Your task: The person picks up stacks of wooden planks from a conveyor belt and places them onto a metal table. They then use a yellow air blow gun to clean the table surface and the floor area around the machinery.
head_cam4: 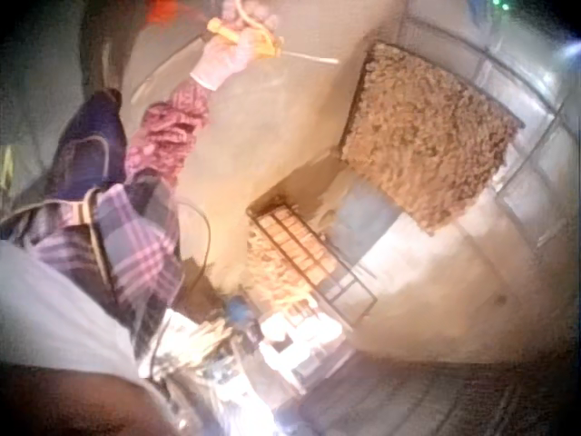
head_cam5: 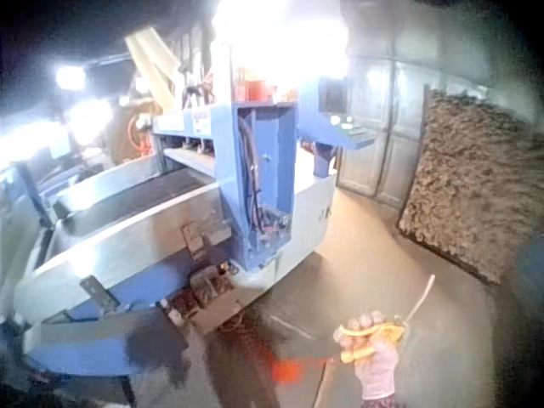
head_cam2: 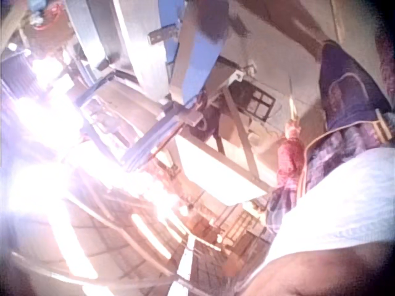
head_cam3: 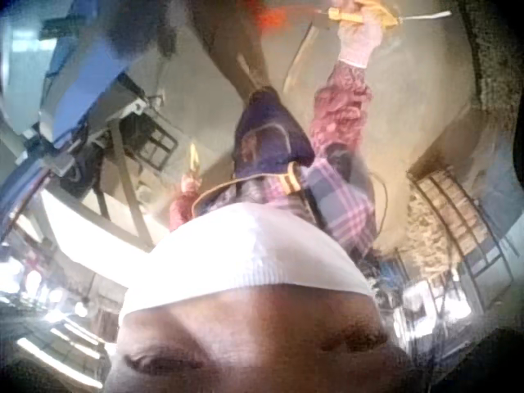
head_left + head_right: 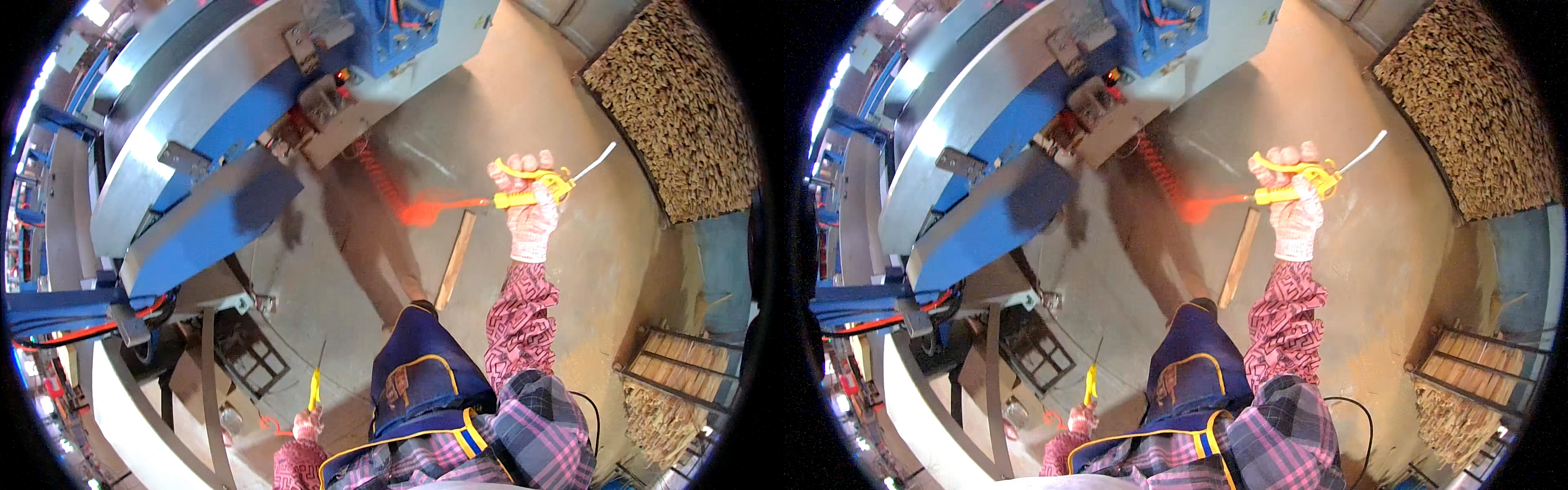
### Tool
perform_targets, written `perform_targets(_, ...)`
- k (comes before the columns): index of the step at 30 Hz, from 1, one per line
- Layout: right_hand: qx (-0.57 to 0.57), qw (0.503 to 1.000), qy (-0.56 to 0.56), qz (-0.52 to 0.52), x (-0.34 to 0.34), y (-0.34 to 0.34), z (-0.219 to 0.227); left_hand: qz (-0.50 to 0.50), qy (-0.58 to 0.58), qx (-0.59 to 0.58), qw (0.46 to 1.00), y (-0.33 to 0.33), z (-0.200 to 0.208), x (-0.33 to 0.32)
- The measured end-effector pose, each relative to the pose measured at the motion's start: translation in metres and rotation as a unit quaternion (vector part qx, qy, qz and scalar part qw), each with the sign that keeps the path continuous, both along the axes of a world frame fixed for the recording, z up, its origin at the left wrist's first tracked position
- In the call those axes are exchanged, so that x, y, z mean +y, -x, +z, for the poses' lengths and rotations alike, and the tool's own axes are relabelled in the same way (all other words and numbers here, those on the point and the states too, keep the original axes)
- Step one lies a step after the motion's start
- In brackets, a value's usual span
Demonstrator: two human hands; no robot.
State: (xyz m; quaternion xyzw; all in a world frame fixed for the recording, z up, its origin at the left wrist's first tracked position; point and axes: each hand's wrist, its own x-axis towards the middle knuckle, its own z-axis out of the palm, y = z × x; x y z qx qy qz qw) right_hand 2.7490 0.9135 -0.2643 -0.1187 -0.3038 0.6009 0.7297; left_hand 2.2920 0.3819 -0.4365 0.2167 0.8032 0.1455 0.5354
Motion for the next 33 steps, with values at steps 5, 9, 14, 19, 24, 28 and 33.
perform_targets(5,-0.019,0.988,0.138,-0.065,0.030,-0.013,-0.036,0.313,0.069,-0.374,0.870,0.010,-0.040,0.002)
perform_targets(9,-0.193,0.900,0.365,-0.137,0.120,-0.049,-0.101,0.178,0.125,-0.149,0.965,-0.013,-0.027,0.038)
perform_targets(14,-0.459,0.787,0.412,-0.001,0.259,-0.067,-0.080,0.061,0.166,-0.009,0.984,-0.044,0.007,0.125)
perform_targets(19,-0.720,0.603,0.344,-0.003,0.392,-0.050,-0.001,0.020,0.182,0.076,0.980,-0.071,0.046,0.220)
perform_targets(24,-0.734,0.583,0.335,-0.098,0.503,-0.096,0.028,0.008,0.185,0.116,0.976,-0.083,0.064,0.276)
perform_targets(28,-0.663,0.650,0.352,-0.116,0.527,-0.117,0.054,-0.020,0.192,0.132,0.972,-0.079,0.057,0.300)
perform_targets(33,-0.802,0.528,0.276,-0.048,0.538,-0.060,0.106,-0.033,0.201,0.165,0.965,-0.071,0.058,0.297)
